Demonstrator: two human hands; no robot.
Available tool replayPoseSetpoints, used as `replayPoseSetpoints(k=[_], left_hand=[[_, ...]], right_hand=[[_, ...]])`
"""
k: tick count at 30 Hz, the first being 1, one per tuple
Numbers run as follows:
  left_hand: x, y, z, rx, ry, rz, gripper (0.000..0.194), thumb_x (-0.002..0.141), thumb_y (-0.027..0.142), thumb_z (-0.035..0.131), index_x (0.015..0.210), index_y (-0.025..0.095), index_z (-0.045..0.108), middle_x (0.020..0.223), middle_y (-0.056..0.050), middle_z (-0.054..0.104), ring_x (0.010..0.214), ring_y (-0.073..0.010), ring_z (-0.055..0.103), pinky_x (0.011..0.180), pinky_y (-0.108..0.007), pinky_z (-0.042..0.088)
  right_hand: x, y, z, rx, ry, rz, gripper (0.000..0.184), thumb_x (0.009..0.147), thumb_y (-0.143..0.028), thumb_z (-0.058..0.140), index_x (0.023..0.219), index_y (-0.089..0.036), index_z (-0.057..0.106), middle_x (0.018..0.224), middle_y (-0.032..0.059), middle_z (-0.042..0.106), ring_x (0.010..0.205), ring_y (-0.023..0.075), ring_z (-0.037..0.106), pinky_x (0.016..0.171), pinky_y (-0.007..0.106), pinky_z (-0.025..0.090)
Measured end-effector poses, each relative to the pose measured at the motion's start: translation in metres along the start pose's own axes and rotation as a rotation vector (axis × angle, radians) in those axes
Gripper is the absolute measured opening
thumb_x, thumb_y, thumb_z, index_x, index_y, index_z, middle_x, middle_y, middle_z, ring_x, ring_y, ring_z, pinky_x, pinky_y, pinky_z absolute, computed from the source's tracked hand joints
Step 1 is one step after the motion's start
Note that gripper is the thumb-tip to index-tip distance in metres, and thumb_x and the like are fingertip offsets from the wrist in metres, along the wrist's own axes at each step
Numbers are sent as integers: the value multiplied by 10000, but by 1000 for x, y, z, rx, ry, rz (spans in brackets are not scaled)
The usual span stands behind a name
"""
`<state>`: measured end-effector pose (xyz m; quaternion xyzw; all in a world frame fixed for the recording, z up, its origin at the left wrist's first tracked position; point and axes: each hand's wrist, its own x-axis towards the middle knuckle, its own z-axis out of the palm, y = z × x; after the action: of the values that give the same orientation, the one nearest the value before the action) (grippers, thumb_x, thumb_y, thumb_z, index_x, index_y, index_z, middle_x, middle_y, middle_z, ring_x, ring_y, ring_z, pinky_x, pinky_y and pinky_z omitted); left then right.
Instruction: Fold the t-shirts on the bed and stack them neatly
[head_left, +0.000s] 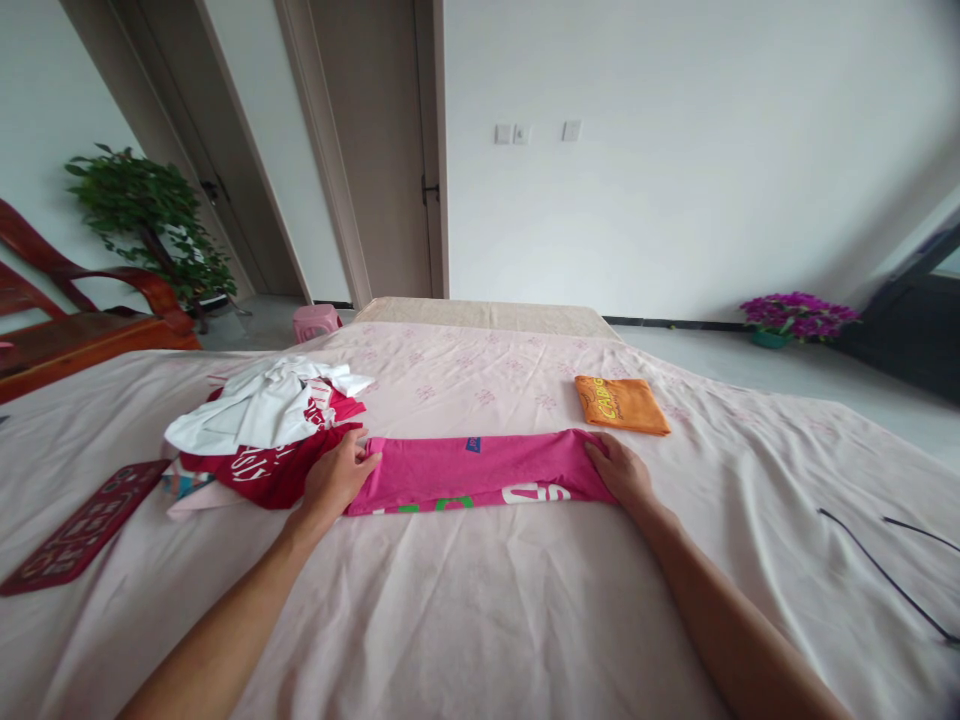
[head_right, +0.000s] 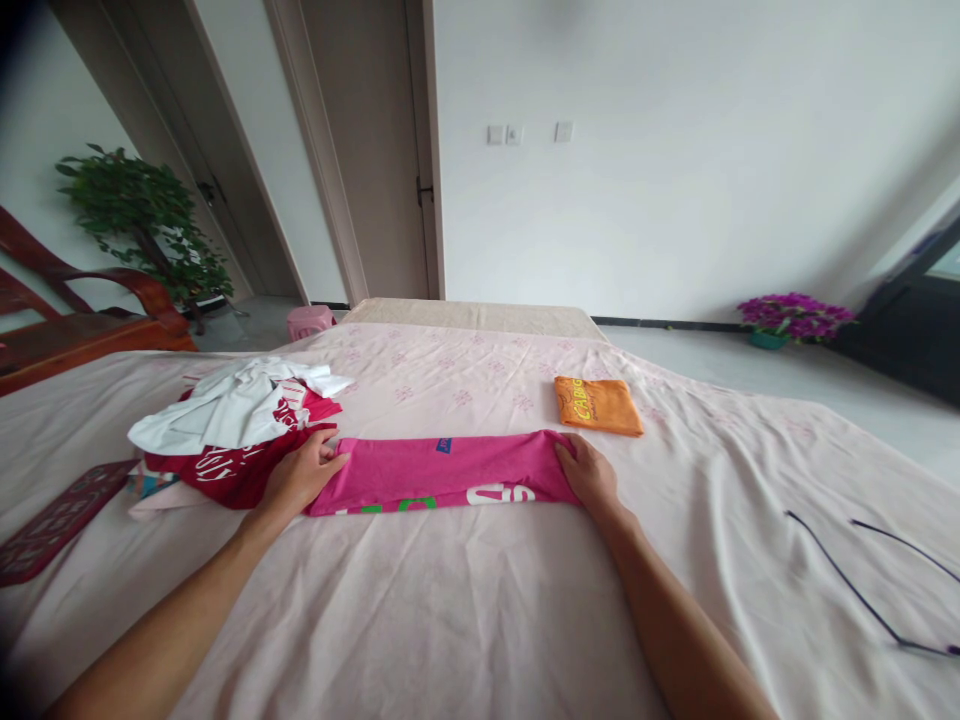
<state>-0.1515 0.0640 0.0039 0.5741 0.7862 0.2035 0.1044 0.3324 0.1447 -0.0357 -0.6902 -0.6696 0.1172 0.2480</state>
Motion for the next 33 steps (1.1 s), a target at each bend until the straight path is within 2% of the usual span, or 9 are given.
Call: replayPoseSetpoints(k=[2, 4, 8, 14, 19, 24, 28, 31, 33], left_hand=[[4, 0, 3, 23, -10, 0, 591, 857, 487, 571, 1385, 247, 460, 1081, -48, 748, 1001, -267, 692, 723, -315, 461], [10, 0, 5, 28, -19, 14, 582, 850, 446, 579, 1387, 249, 470, 1060, -54, 749, 1004, -280, 689, 745, -327, 465], [28, -1, 10, -129, 47, 8, 494, 836, 324, 572, 1318, 218, 554, 1022, -68, 743, 983, -250, 689, 815, -318, 484], [53, -1, 17, -269, 92, -33, 503, 860, 315, 529, 1335, 152, 535, 964, -63, 732, 844, -199, 693, 788, -301, 518], [58, -4, 27, -262, 62, -33, 591, 817, 386, 621, 1353, 157, 520, 988, -77, 731, 937, -225, 687, 833, -303, 501], [57, -11, 32, -263, 70, 20, 636, 826, 282, 585, 1437, 195, 434, 1110, -63, 730, 944, -181, 688, 845, -251, 487], [55, -10, 29, -152, 86, 38, 577, 878, 266, 526, 1445, 210, 434, 1140, -69, 726, 1012, -192, 679, 885, -263, 483], [46, -2, 24, 46, 142, 87, 533, 904, 307, 503, 1422, 186, 470, 1281, -142, 646, 1153, -260, 625, 930, -341, 489], [38, 4, 23, 131, 216, 181, 503, 912, 341, 497, 1383, 168, 516, 1352, -178, 583, 1220, -301, 578, 971, -401, 483]], right_hand=[[1, 2, 1, -5, -2, 1, 403, 944, -521, 435, 1167, -280, 669, 1109, 58, 734, 996, 261, 663, 797, 325, 473], [3, 4, 3, -11, 2, 3, 408, 943, -519, 438, 1175, -276, 669, 1113, 64, 734, 1003, 263, 662, 806, 329, 474], [5, 7, 5, 3, 8, 5, 412, 942, -513, 445, 1189, -272, 669, 1096, 71, 739, 1005, 266, 662, 832, 341, 477], [4, 4, 0, 108, 38, -1, 414, 936, -496, 449, 1168, -246, 683, 1102, 73, 737, 1019, 265, 661, 887, 356, 480], [3, 0, -6, 251, 41, -34, 440, 907, -508, 493, 1180, -221, 685, 1150, 82, 724, 1044, 260, 659, 917, 360, 484], [7, -7, -10, 361, 89, -4, 422, 855, -452, 559, 1155, -187, 693, 1111, 86, 733, 1035, 257, 661, 917, 357, 497], [12, -10, -7, 360, 82, 41, 402, 865, -423, 546, 1154, -178, 681, 1095, 87, 730, 1023, 248, 662, 901, 348, 504], [11, -7, -6, 215, 64, 12, 386, 894, -395, 523, 1182, -183, 668, 1156, 99, 708, 1085, 248, 638, 962, 360, 474], [6, -6, -9, 121, 99, -19, 397, 922, -399, 501, 1233, -196, 641, 1211, 106, 678, 1117, 252, 621, 973, 374, 469]])
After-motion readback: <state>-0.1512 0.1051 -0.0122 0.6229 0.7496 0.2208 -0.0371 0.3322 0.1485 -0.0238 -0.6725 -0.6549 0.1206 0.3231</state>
